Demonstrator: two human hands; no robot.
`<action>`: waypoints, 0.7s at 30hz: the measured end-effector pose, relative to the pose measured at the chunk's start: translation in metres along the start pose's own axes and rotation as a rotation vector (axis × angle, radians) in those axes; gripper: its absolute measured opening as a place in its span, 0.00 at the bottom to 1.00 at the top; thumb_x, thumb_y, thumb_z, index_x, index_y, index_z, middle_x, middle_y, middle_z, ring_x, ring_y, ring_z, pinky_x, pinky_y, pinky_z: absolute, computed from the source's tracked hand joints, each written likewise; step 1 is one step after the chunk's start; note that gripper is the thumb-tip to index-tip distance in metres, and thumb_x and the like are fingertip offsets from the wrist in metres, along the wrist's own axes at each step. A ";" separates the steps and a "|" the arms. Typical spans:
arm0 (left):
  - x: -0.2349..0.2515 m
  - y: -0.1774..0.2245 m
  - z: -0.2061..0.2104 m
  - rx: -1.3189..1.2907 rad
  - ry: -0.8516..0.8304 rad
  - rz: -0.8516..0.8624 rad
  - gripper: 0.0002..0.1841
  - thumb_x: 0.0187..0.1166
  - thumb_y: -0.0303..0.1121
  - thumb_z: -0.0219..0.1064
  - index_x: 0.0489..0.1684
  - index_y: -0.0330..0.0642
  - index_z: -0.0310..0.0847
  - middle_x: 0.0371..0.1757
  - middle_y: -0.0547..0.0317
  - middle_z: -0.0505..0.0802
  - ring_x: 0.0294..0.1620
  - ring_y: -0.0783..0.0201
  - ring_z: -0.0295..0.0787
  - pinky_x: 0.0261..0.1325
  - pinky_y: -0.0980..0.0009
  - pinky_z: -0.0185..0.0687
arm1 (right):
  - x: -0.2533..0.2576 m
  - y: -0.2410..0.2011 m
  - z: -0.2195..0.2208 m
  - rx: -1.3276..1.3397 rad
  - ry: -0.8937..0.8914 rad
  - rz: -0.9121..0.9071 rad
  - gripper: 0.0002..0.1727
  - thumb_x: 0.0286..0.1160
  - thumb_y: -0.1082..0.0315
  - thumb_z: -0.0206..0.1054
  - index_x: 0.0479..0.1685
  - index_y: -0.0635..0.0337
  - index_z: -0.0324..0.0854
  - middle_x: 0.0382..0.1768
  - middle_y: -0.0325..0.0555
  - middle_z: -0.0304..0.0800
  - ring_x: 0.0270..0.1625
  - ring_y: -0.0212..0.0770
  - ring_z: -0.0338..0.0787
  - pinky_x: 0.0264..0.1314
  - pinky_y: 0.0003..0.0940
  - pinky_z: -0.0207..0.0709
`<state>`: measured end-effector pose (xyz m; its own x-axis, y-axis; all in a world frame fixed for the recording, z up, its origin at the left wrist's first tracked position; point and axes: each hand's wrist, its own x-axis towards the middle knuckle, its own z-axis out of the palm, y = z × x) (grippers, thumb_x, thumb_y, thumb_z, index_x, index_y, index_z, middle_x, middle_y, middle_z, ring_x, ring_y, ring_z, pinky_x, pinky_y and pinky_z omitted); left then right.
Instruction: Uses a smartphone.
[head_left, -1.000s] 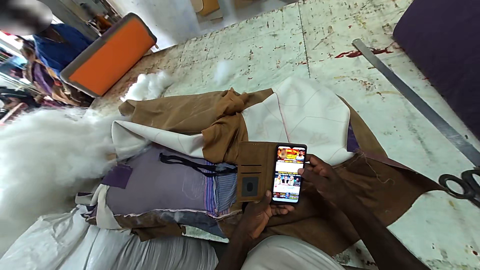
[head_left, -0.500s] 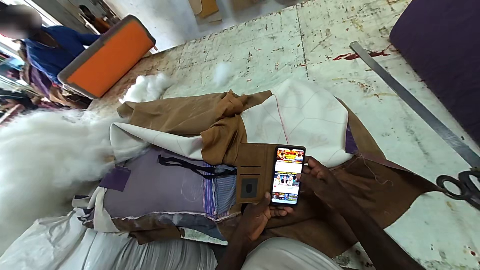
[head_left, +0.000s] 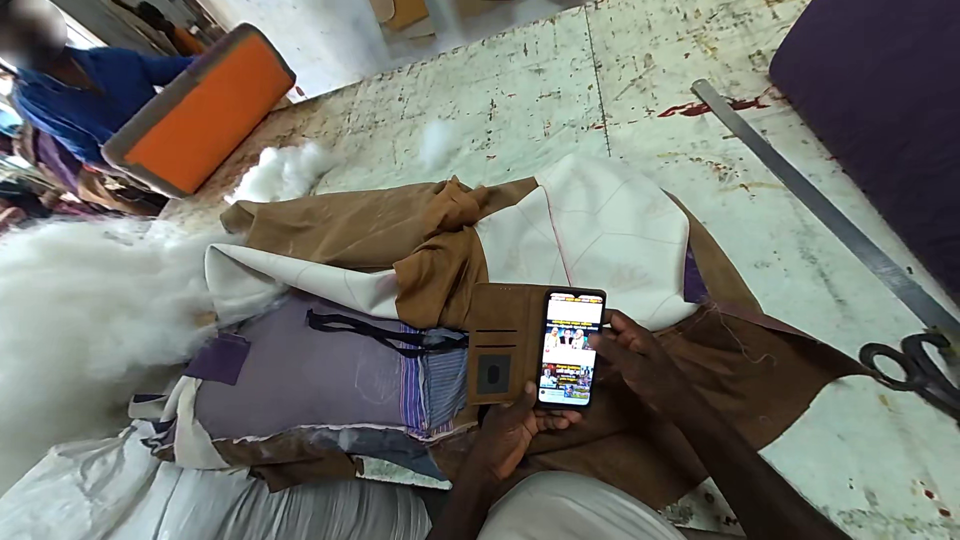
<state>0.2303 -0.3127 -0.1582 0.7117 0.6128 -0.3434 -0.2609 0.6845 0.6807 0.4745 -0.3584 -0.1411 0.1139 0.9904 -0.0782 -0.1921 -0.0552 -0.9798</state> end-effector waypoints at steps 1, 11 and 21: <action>0.000 0.000 0.000 0.001 0.000 -0.002 0.22 0.93 0.36 0.51 0.73 0.25 0.71 0.59 0.27 0.90 0.56 0.41 0.94 0.66 0.51 0.88 | 0.000 0.000 0.000 0.007 0.000 -0.002 0.18 0.90 0.67 0.55 0.75 0.52 0.74 0.52 0.48 0.93 0.48 0.43 0.95 0.48 0.37 0.91; 0.001 0.000 -0.001 0.026 0.006 -0.008 0.22 0.93 0.35 0.48 0.74 0.24 0.69 0.58 0.27 0.90 0.55 0.41 0.94 0.66 0.50 0.88 | 0.004 -0.003 0.002 0.109 -0.024 0.007 0.21 0.85 0.76 0.57 0.75 0.58 0.71 0.55 0.54 0.93 0.53 0.47 0.95 0.56 0.41 0.90; 0.001 -0.001 -0.001 0.010 0.011 -0.015 0.23 0.94 0.35 0.48 0.73 0.23 0.71 0.58 0.26 0.90 0.56 0.40 0.94 0.66 0.50 0.88 | 0.000 0.002 -0.001 0.045 -0.027 -0.004 0.20 0.88 0.71 0.57 0.77 0.54 0.71 0.55 0.50 0.93 0.50 0.46 0.95 0.51 0.40 0.91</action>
<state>0.2304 -0.3122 -0.1598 0.7085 0.6065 -0.3607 -0.2432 0.6897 0.6820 0.4746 -0.3590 -0.1429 0.0887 0.9937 -0.0685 -0.2356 -0.0459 -0.9708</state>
